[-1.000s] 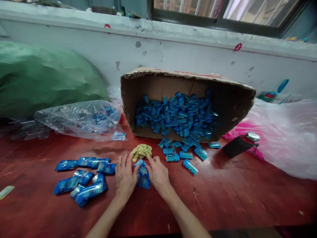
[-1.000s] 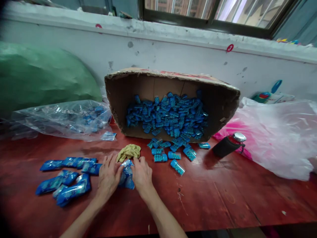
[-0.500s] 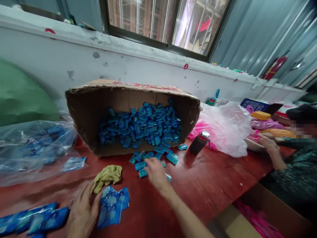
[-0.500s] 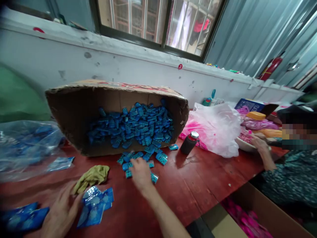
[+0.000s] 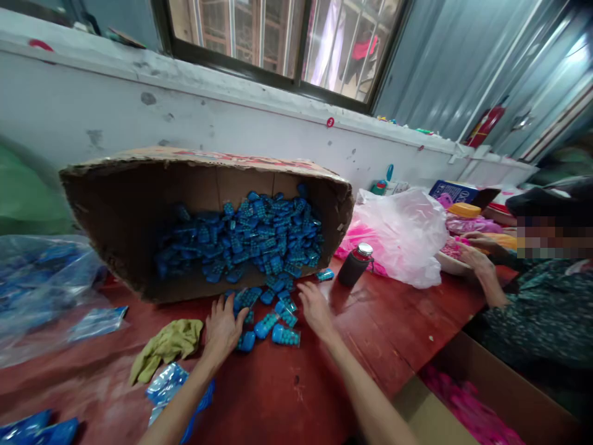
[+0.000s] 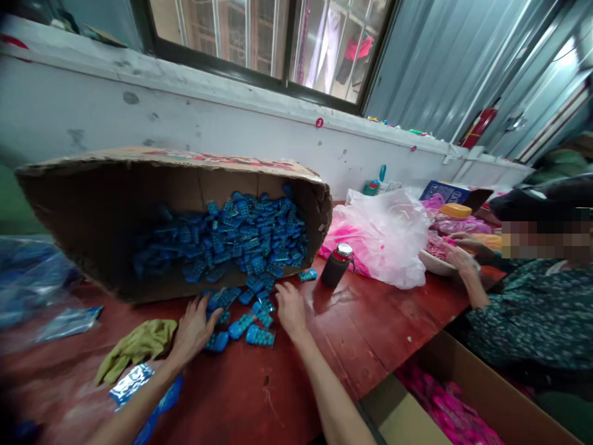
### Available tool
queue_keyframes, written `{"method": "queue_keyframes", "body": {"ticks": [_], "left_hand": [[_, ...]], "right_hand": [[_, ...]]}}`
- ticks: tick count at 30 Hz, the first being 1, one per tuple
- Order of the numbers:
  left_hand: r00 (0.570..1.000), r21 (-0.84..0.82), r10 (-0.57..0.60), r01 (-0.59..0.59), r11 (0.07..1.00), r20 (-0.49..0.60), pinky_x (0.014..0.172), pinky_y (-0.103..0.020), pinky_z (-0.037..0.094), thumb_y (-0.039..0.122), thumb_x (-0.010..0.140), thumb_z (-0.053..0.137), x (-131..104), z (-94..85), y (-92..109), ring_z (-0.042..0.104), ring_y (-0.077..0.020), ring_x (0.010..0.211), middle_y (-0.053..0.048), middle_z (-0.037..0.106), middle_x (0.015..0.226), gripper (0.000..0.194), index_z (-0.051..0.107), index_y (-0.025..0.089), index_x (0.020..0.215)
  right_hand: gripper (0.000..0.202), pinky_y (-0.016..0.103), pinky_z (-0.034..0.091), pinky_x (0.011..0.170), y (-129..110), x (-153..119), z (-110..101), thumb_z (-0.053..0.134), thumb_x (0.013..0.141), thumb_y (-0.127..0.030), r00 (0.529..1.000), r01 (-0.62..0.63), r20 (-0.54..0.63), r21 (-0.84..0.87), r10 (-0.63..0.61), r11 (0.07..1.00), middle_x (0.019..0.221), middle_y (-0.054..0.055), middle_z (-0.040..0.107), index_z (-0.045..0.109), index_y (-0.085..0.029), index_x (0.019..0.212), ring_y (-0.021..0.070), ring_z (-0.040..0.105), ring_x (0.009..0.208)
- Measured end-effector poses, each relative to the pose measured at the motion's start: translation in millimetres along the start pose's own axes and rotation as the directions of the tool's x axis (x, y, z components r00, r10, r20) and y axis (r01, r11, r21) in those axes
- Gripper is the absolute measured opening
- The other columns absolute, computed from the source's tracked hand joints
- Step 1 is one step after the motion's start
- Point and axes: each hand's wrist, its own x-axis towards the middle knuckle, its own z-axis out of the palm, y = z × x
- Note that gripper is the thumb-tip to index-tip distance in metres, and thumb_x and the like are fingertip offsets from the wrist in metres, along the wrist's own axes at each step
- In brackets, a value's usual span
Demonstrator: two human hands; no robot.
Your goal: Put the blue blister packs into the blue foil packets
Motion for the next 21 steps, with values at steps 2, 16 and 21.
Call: {"method": "queue_keyframes", "body": {"ticks": [2,16,21], "left_hand": [[1.0,0.045,-0.023,0.022,0.999,0.013,0.089,-0.051,0.034,0.041,0.082,0.032,0,9.0,3,0.031,-0.0363,0.123,-0.021,0.04,0.132,0.054,0.041,0.01,0.126],[0.993,-0.12,0.062,-0.05,0.991,0.099,0.097,-0.051,0.027,0.035,0.083,0.037,-63,8.4,33,0.02,-0.0336,0.129,-0.018,0.033,0.138,0.047,0.046,0.013,0.122],[0.995,-0.228,0.093,-0.101,0.968,-0.047,0.099,-0.049,0.029,0.03,0.082,0.04,-110,-19.7,-6,0.028,-0.027,0.127,-0.013,0.044,0.131,0.038,0.049,0.019,0.118]], "right_hand": [[0.036,0.032,0.035,0.091,25,24,-10,0.037,0.086,-0.017,0.993,-0.111,-0.04,-0.051,0.109,0.993,0.125,0.013,0.046,0.048,-0.016,0.12,0.0207,0.042,0.115],[0.038,0.039,0.037,0.08,-4,-23,-1,0.04,0.086,-0.03,0.978,-0.069,0.184,-0.18,0.103,0.981,0.129,0.012,0.041,0.045,-0.023,0.124,0.0285,0.048,0.101],[0.03,0.043,0.035,0.079,-37,-45,-21,0.041,0.086,-0.025,1.0,-0.02,0.002,-0.14,0.021,0.99,0.122,0.013,0.048,0.056,-0.022,0.112,0.0312,0.045,0.103]]}}
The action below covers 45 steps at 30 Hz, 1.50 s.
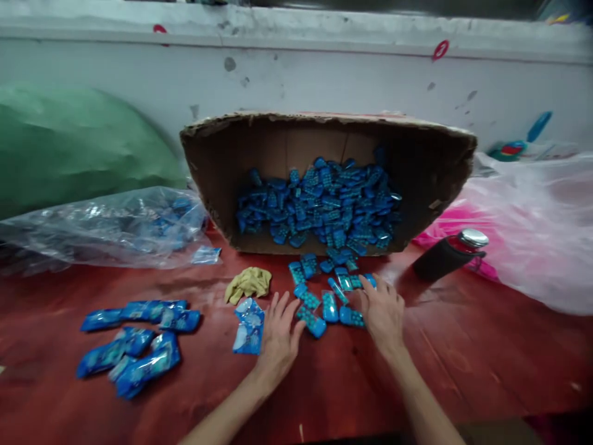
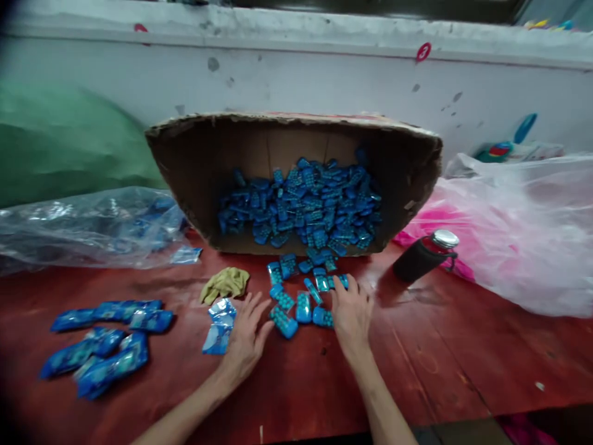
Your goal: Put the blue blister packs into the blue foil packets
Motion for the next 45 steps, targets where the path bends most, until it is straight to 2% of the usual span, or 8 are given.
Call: {"method": "queue_keyframes", "body": {"ticks": [5,9,17,23,26,32,36,45], "left_hand": [[0.951,-0.022,-0.131,0.13,0.991,-0.281,0.096,-0.045,0.036,0.025,0.08,0.044,-45,-56.1,-50,0.042,-0.0249,0.117,-0.013,0.054,0.118,0.031,0.052,0.018,0.11],[0.902,-0.041,-0.233,0.234,0.971,-0.364,0.096,-0.046,0.035,0.028,0.079,0.045,-65,-71.5,-69,0.041,-0.026,0.118,-0.013,0.055,0.114,0.031,0.053,0.017,0.107],[0.873,-0.324,-0.405,0.313,0.893,-0.272,0.087,-0.041,0.043,0.031,0.076,0.049,-88,-59.6,-52,0.055,-0.0231,0.099,-0.01,0.06,0.105,0.028,0.057,0.019,0.1],[0.592,-0.783,-0.801,0.538,0.312,0.088,0.04,-0.023,0.042,0.039,0.061,0.064,-75,-63.4,-41,0.054,-0.0117,0.051,-0.005,0.06,0.08,0.055,0.049,0.015,0.107],[0.56,-0.842,-0.771,0.537,0.06,0.302,0.036,-0.018,0.034,0.036,0.054,0.07,-71,-63.0,-36,0.051,-0.0089,0.046,-0.002,0.059,0.068,0.052,0.055,0.013,0.097],[0.634,-0.881,-0.709,0.471,0.04,0.307,0.044,-0.018,0.036,0.035,0.058,0.069,-71,-64.0,-29,0.053,-0.0106,0.054,-0.003,0.064,0.063,0.027,0.066,0.012,0.073],[0.604,-0.878,-0.761,0.469,0.099,0.237,0.042,-0.019,0.035,0.035,0.054,0.07,-69,-63.1,-27,0.049,-0.0097,0.047,-0.001,0.064,0.057,0.028,0.066,0.013,0.07],[0.584,-0.894,-0.798,0.425,0.143,0.15,0.046,-0.022,0.04,0.038,0.054,0.069,-63,-53.3,-23,0.053,-0.0126,0.049,-0.003,0.065,0.057,0.033,0.066,0.01,0.072]], "right_hand": [[0.021,0.028,0.039,0.073,-84,-37,-9,0.044,0.086,-0.02,0.93,0.321,-0.004,0.497,-0.368,0.806,0.084,0.004,0.062,0.065,-0.022,0.084,0.0173,0.052,0.08],[0.017,0.03,0.038,0.069,-143,-72,7,0.059,0.078,-0.024,0.892,0.364,0.075,0.465,-0.446,0.807,0.091,0.004,0.06,0.063,-0.025,0.094,0.0201,0.05,0.081],[0.013,0.031,0.032,0.065,-155,-91,35,0.054,0.081,-0.02,0.884,0.426,0.076,0.277,-0.461,0.862,0.082,0.003,0.061,0.065,-0.027,0.081,0.0197,0.047,0.075],[0.018,0.029,0.033,0.066,-155,-92,13,0.048,0.084,-0.02,0.896,0.43,-0.055,0.349,-0.44,0.833,0.081,0.004,0.059,0.065,-0.025,0.088,0.0178,0.047,0.074],[0.021,0.029,0.035,0.067,-157,-99,-4,0.045,0.085,-0.02,0.894,0.427,-0.081,0.448,-0.44,0.785,0.081,0.005,0.059,0.066,-0.025,0.09,0.0173,0.049,0.074],[0.028,0.03,0.042,0.071,-162,-105,-9,0.054,0.078,-0.023,0.949,-0.022,0.186,0.844,-0.255,0.536,0.091,0.006,0.059,0.059,-0.02,0.105,0.0182,0.053,0.078],[0.015,0.023,0.039,0.056,-168,-103,-2,0.054,0.075,-0.027,0.83,-0.451,0.504,0.858,-0.239,0.244,0.06,-0.003,0.052,0.059,-0.015,0.069,0.0113,0.045,0.056],[0.024,0.021,0.031,0.05,-180,-112,11,0.051,0.076,-0.032,0.889,-0.42,0.453,0.867,-0.069,0.269,0.054,-0.006,0.038,0.043,-0.019,0.058,0.0096,0.034,0.054]]}}
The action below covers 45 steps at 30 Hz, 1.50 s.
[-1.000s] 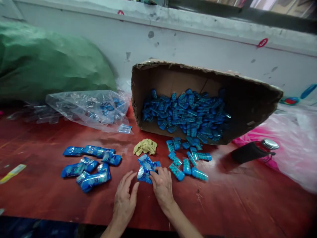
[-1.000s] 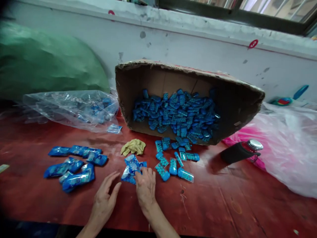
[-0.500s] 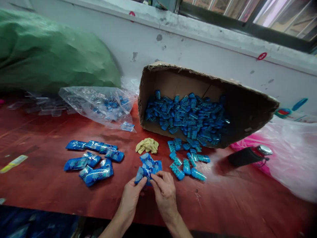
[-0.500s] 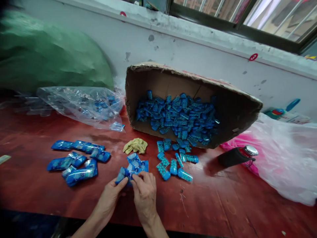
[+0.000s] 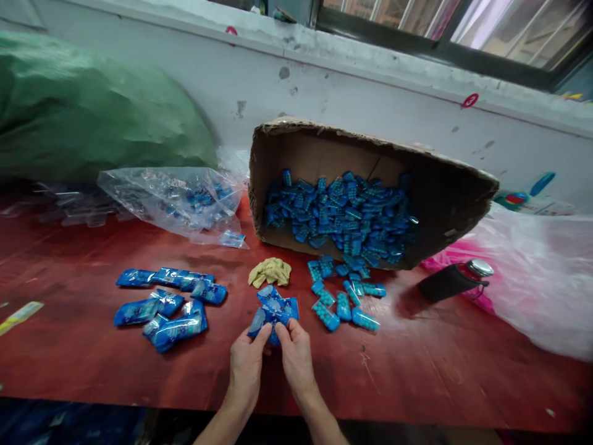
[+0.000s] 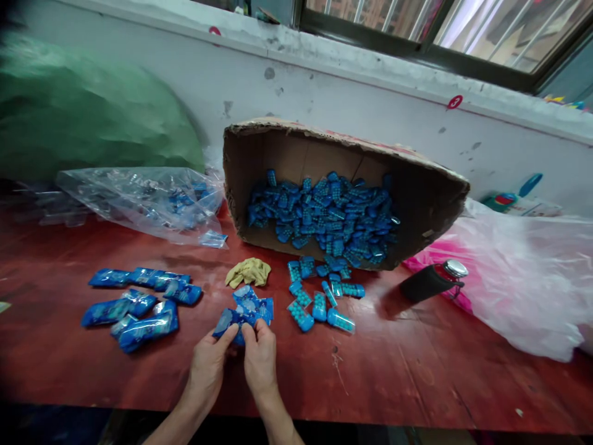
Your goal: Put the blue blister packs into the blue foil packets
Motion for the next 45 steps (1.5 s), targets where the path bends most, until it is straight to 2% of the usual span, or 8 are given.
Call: {"method": "queue_keyframes", "body": {"ticks": [8,17,24,29,33,36,39,45], "left_hand": [[0.99,-0.154,-0.106,0.121,0.981,0.097,0.042,-0.021,0.038,0.033,0.051,0.072,-1,12.9,4,0.052,-0.0108,0.045,-0.001,0.063,0.055,0.031,0.065,0.01,0.07],[0.979,-0.275,-0.178,0.198,0.941,0.095,0.04,-0.018,0.036,0.027,0.045,0.076,-8,23.0,21,0.051,-0.0082,0.044,0.0,0.063,0.054,0.031,0.063,0.01,0.068],[0.938,-0.212,-0.252,0.303,0.929,0.239,0.037,-0.018,0.036,0.032,0.051,0.074,-2,11.8,17,0.053,-0.0084,0.042,0.001,0.061,0.054,0.032,0.06,0.012,0.071],[0.945,-0.165,-0.26,0.294,0.941,0.201,0.034,-0.016,0.033,0.029,0.053,0.074,3,1.4,21,0.049,-0.0061,0.038,0.002,0.058,0.05,0.027,0.056,0.012,0.063],[0.928,-0.221,-0.327,0.362,0.906,0.178,0.033,-0.015,0.032,0.03,0.058,0.072,3,-2.5,19,0.048,-0.0062,0.036,0.002,0.056,0.046,0.025,0.054,0.013,0.063],[0.903,-0.256,-0.384,0.424,0.869,0.193,0.032,-0.015,0.032,0.028,0.066,0.067,1,-3.9,18,0.047,-0.0064,0.036,0.002,0.054,0.045,0.019,0.053,0.014,0.064],[0.862,-0.284,-0.466,0.505,0.815,0.199,0.032,-0.014,0.034,0.026,0.073,0.06,-2,-3.6,19,0.048,-0.0062,0.036,0.002,0.054,0.045,0.015,0.054,0.014,0.066],[0.8,-0.287,-0.572,0.599,0.747,0.181,0.034,-0.014,0.038,0.026,0.078,0.053,-4,-2.6,20,0.051,-0.0067,0.036,0.001,0.054,0.044,0.019,0.052,0.014,0.064]], "right_hand": [[0.024,0.021,0.033,0.049,5,3,2,0.049,0.077,-0.035,0.994,0.032,-0.11,0.033,-0.028,0.999,0.056,-0.006,0.04,0.042,-0.02,0.06,0.0096,0.037,0.052],[0.02,0.019,0.036,0.046,-7,7,-3,0.059,0.07,-0.033,0.991,-0.122,0.097,0.34,0.095,0.932,0.057,-0.005,0.046,0.047,-0.017,0.066,0.0083,0.041,0.05],[0.032,0.019,0.029,0.045,2,13,-6,0.053,0.075,-0.042,0.997,-0.056,-0.038,0.184,0.064,0.981,0.051,-0.008,0.035,0.039,-0.019,0.057,0.0076,0.032,0.047],[0.038,0.021,0.03,0.048,-9,17,-25,0.042,0.083,-0.041,0.991,0.121,0.074,-0.089,-0.114,0.989,0.05,-0.006,0.035,0.043,-0.018,0.052,0.0093,0.035,0.049],[0.017,0.027,0.04,0.067,-17,28,-53,0.048,0.082,-0.029,0.94,0.296,0.048,-0.612,-0.339,0.733,0.082,0.005,0.057,0.06,-0.018,0.087,0.0182,0.052,0.077],[0.026,0.032,0.041,0.066,-17,36,-69,0.058,0.075,-0.021,0.959,0.123,0.019,-0.927,-0.283,0.355,0.092,0.012,0.057,0.057,-0.017,0.101,0.0255,0.054,0.084],[0.027,0.03,0.042,0.057,-16,40,-74,0.059,0.074,-0.02,0.984,0.096,0.066,-0.979,-0.168,0.18,0.093,0.013,0.057,0.056,-0.019,0.101,0.0263,0.057,0.081],[0.026,0.032,0.043,0.063,-23,49,-76,0.058,0.068,-0.009,0.99,0.144,0.115,-0.831,-0.086,0.538,0.091,0.01,0.057,0.058,-0.019,0.092,0.0239,0.059,0.079]]}}
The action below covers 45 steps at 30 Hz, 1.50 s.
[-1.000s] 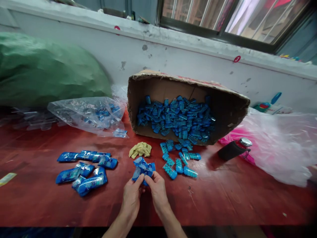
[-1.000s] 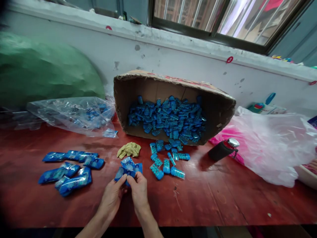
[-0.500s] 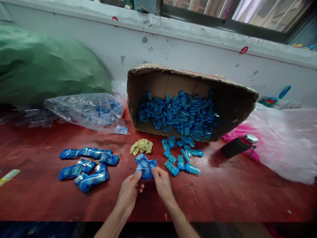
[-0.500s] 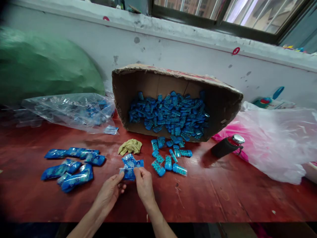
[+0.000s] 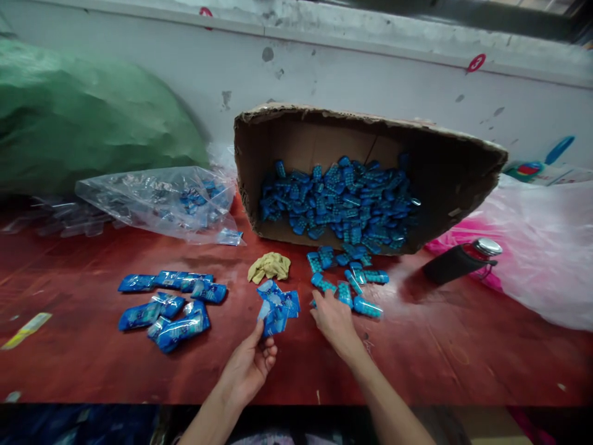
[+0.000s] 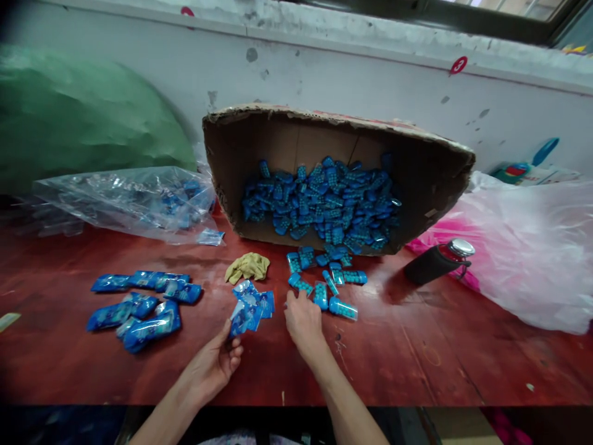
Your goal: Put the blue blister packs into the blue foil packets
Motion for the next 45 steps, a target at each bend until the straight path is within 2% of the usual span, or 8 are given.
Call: {"method": "queue_keyframes", "body": {"ticks": [5,9,13,18,28,33,37,45], "left_hand": [[0.998,0.033,0.061,-0.06,0.998,-0.029,0.033,-0.015,0.038,0.025,0.08,0.051,1,0.3,-4,0.051,-0.0075,0.036,0.001,0.054,0.044,0.019,0.051,0.014,0.065],[0.99,0.062,0.138,-0.137,0.989,-0.022,0.035,-0.015,0.039,0.023,0.08,0.051,3,0.0,-6,0.052,-0.0081,0.038,0.001,0.054,0.045,0.014,0.052,0.014,0.07],[0.982,0.071,0.186,-0.187,0.98,0.015,0.035,-0.016,0.039,0.023,0.079,0.051,5,-1.3,-8,0.052,-0.0089,0.038,0.001,0.054,0.044,0.013,0.053,0.013,0.07],[0.971,0.056,0.237,-0.239,0.969,0.037,0.035,-0.016,0.039,0.025,0.076,0.055,6,-4.2,-7,0.052,-0.0092,0.038,0.001,0.054,0.044,0.015,0.055,0.013,0.068],[0.944,0.072,0.326,-0.329,0.942,0.052,0.036,-0.016,0.04,0.032,0.066,0.066,6,-10.7,0,0.053,-0.0095,0.041,0.0,0.056,0.046,0.022,0.055,0.012,0.069],[0.939,0.07,0.341,-0.344,0.937,0.041,0.036,-0.017,0.039,0.036,0.062,0.068,7,-11.8,-2,0.053,-0.0096,0.041,0.001,0.056,0.045,0.027,0.055,0.013,0.069],[0.932,0.079,0.359,-0.361,0.929,0.044,0.037,-0.017,0.039,0.039,0.058,0.07,8,-10.7,-3,0.053,-0.0097,0.042,0.001,0.056,0.045,0.032,0.055,0.013,0.068],[0.891,0.114,0.451,-0.454,0.884,0.052,0.038,-0.018,0.039,0.042,0.055,0.071,7,-8.5,-7,0.051,-0.0083,0.043,0.003,0.056,0.047,0.034,0.055,0.013,0.066]], "right_hand": [[0.02,0.026,0.048,0.053,-4,5,-11,0.047,0.077,-0.024,0.996,-0.033,0.084,0.398,0.0,0.917,0.071,-0.002,0.056,0.05,-0.02,0.096,0.0135,0.058,0.059],[0.035,0.024,0.048,0.039,-13,-9,-12,0.055,0.07,-0.028,0.959,-0.282,0.273,0.91,0.074,0.302,0.064,-0.007,0.049,0.042,-0.021,0.103,0.0096,0.051,0.045],[0.041,0.023,0.049,0.039,-22,-24,-6,0.064,0.066,-0.029,0.95,-0.312,0.311,0.946,0.02,0.091,0.063,-0.006,0.051,0.045,-0.021,0.101,0.0094,0.053,0.047],[0.042,0.024,0.05,0.045,-21,-29,-4,0.062,0.069,-0.027,0.974,-0.222,0.212,0.965,0.084,0.143,0.079,-0.002,0.054,0.042,-0.022,0.106,0.011,0.055,0.057],[0.035,0.035,0.043,0.075,-5,-31,0,0.049,0.076,-0.017,0.966,0.249,0.044,0.112,-0.255,0.962,0.094,0.006,0.063,0.056,-0.022,0.109,0.023,0.057,0.086],[0.043,0.039,0.043,0.069,-8,-49,26,0.05,0.077,-0.019,0.983,0.165,-0.058,-0.118,-0.173,0.979,0.094,0.01,0.061,0.049,-0.022,0.119,0.0282,0.055,0.084],[0.036,0.038,0.044,0.073,-1,-55,34,0.044,0.081,-0.02,0.99,0.103,-0.112,0.211,-0.08,0.972,0.094,0.01,0.06,0.05,-0.021,0.117,0.0247,0.055,0.085],[0.03,0.016,0.034,0.035,-29,-53,13,0.045,0.082,-0.041,0.977,-0.192,0.214,0.886,-0.006,0.422,0.065,-0.003,0.051,0.047,-0.019,0.103,0.0078,0.043,0.045]]}}
